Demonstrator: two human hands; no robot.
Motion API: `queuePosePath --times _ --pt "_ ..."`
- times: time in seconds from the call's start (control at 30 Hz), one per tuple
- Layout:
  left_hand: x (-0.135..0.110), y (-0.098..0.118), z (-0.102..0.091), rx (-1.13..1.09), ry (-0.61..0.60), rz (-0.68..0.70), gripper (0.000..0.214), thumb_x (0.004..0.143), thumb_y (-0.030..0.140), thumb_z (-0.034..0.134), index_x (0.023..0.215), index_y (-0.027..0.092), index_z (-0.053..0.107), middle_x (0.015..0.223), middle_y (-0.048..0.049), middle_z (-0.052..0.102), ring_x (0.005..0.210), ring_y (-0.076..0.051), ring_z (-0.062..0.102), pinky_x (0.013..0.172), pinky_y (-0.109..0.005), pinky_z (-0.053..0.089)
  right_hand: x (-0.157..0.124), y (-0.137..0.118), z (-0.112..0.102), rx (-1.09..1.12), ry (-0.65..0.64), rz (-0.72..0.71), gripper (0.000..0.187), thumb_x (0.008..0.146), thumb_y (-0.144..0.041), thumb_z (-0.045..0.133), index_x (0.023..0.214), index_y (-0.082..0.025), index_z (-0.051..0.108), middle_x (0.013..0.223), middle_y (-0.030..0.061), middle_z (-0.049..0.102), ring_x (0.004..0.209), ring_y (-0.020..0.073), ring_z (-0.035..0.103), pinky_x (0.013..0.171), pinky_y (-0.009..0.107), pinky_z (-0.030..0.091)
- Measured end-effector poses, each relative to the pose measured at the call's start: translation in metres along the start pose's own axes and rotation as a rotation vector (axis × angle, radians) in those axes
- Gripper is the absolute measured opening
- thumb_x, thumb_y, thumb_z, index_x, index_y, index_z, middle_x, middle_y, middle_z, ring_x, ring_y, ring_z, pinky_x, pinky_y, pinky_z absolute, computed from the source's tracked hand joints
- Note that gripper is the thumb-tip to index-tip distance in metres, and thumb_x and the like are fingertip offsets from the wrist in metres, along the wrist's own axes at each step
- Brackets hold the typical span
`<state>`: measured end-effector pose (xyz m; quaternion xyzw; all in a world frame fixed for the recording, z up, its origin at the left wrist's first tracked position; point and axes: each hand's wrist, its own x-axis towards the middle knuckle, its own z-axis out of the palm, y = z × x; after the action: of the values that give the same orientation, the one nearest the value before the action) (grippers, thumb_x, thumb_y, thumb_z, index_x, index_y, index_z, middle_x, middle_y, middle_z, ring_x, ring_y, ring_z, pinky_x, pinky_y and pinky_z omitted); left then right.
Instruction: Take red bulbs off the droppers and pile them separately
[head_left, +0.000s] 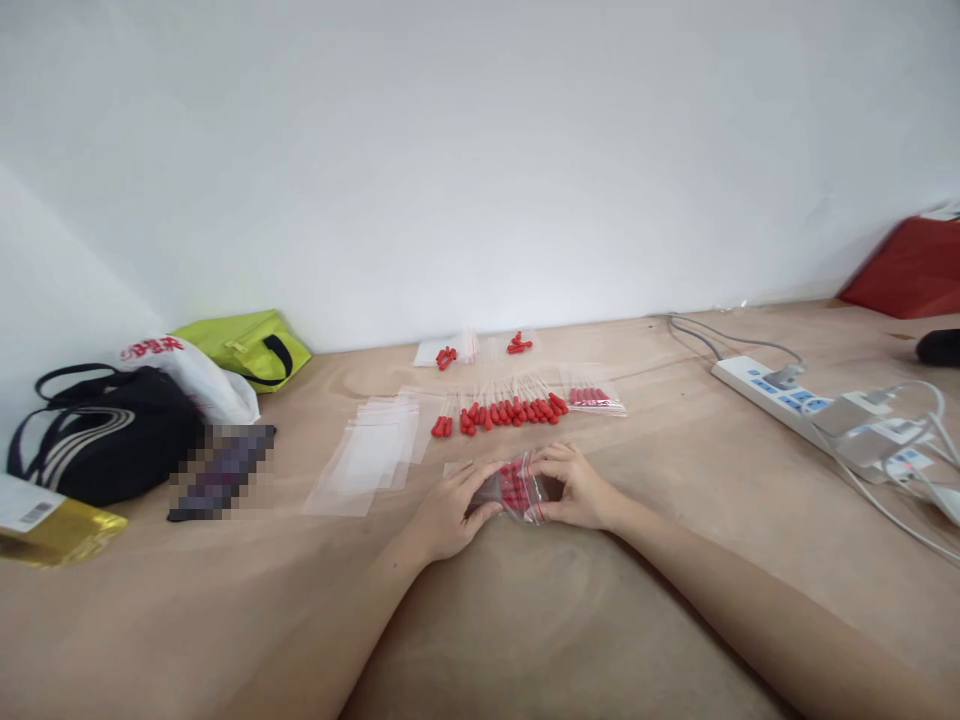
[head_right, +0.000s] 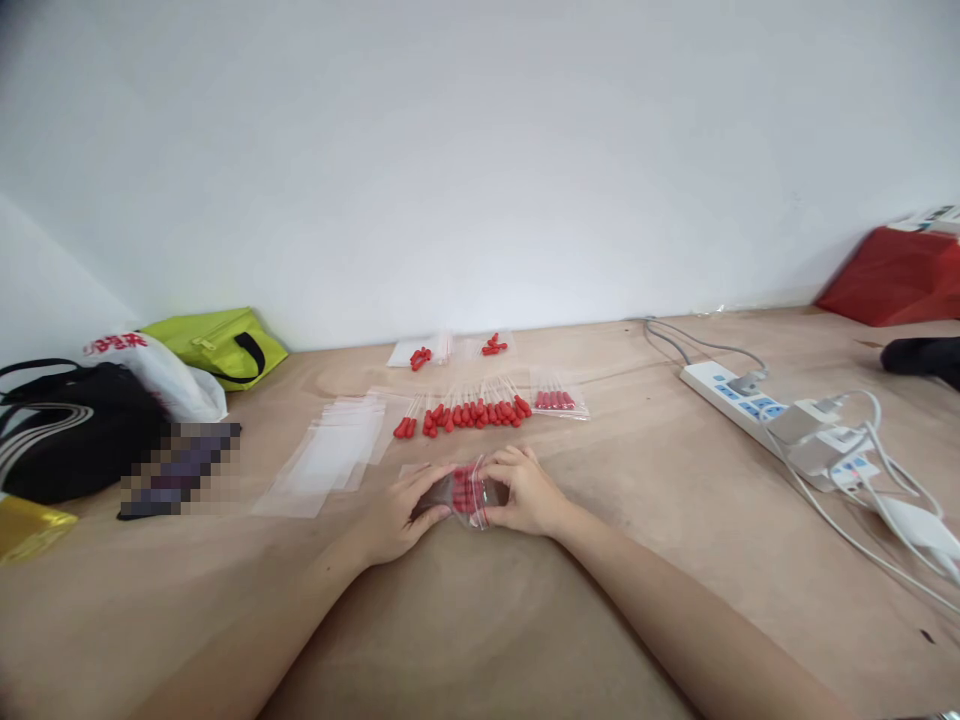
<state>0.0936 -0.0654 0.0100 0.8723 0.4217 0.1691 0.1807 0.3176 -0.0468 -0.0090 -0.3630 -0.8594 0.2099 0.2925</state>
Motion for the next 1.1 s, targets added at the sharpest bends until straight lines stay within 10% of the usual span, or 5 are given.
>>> queuePosePath --times 0.5,0.9,1.1 --pt "-0.001 -0.001 0.002 0.003 0.010 -0.053 0.042 0.085 0.033 0.043 0.125 0.024 0.039 0.126 -0.0053 0.049 0.118 -0.021 0.043 0.099 -0.042 0.035 0.003 -0.012 0.000 -0.019 -0.014 0.140 0.020 0.058 -0.017 0.061 0.076 -0.018 0.052 0.075 0.0019 0.058 0.075 0.0169 0.051 0.071 0.029 0.038" --pt "-0.001 0.000 0.000 -0.020 0.004 -0.067 0.041 0.084 0.032 0.044 0.125 0.025 0.040 0.126 -0.0044 0.048 0.117 -0.021 0.042 0.097 -0.039 0.036 -0.003 0.016 -0.013 0.892 0.031 0.439 0.034 0.058 -0.032 0.072 0.084 -0.017 0.057 0.072 -0.0016 0.061 0.056 0.0073 0.052 0.055 0.022 0.042" --pt "-0.001 0.001 -0.003 -0.070 -0.010 -0.078 0.040 0.084 0.032 0.044 0.124 0.027 0.041 0.125 -0.0026 0.050 0.114 -0.019 0.045 0.095 -0.039 0.038 -0.013 0.040 -0.050 0.951 0.188 0.537 0.028 0.054 -0.026 0.074 0.073 -0.016 0.056 0.063 -0.0029 0.061 0.052 0.0067 0.052 0.051 0.021 0.042"
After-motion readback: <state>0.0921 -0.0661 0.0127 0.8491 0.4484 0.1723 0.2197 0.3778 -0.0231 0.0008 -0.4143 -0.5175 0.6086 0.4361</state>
